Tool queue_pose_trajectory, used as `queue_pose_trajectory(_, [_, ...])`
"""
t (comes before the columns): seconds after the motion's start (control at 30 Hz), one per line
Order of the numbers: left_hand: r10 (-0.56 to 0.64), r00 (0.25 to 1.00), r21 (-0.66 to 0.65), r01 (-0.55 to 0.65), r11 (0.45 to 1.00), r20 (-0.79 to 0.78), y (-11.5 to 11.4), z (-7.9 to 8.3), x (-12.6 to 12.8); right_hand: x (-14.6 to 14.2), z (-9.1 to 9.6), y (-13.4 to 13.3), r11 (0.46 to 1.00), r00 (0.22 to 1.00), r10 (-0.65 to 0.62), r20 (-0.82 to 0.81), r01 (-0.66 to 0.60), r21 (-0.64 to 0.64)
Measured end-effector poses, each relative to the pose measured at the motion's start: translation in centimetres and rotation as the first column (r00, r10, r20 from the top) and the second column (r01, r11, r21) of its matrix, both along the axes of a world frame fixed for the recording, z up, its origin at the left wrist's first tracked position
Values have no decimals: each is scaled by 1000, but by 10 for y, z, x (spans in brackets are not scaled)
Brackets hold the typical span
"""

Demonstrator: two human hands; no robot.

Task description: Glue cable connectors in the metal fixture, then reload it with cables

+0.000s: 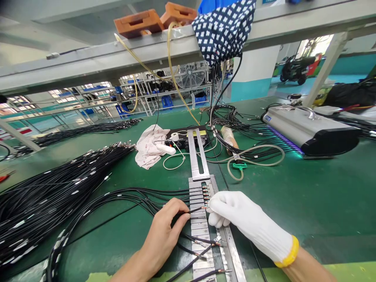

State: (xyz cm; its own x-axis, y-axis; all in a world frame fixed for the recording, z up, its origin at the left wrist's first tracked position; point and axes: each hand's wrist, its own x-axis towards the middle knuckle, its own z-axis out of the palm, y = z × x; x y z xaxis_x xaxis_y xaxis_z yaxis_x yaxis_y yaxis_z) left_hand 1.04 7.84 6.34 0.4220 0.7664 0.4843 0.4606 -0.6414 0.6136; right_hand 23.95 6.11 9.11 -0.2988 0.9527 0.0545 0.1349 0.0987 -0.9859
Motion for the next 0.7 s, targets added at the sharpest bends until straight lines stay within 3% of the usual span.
queue_pose_trajectory(0.13, [14, 999, -49, -12, 999, 42, 0, 6, 0, -1, 3, -2, 1000, 1000, -22, 4, 22, 7])
queue_pose_trajectory(0.33, [69, 997, 151, -62, 987, -45, 3, 3, 2, 14, 9, 3, 935, 931, -343, 128, 326, 138])
queue_pose_trajectory(0.5, [101, 980, 229, -60, 972, -174, 8, -8, 4, 21, 14, 5, 912, 890, -408, 205, 386, 136])
queue_pose_trajectory(0.7, [131, 961, 285, -58, 957, -243, 15, -11, 7, 20, 11, 4, 918, 886, -397, 241, 376, 131])
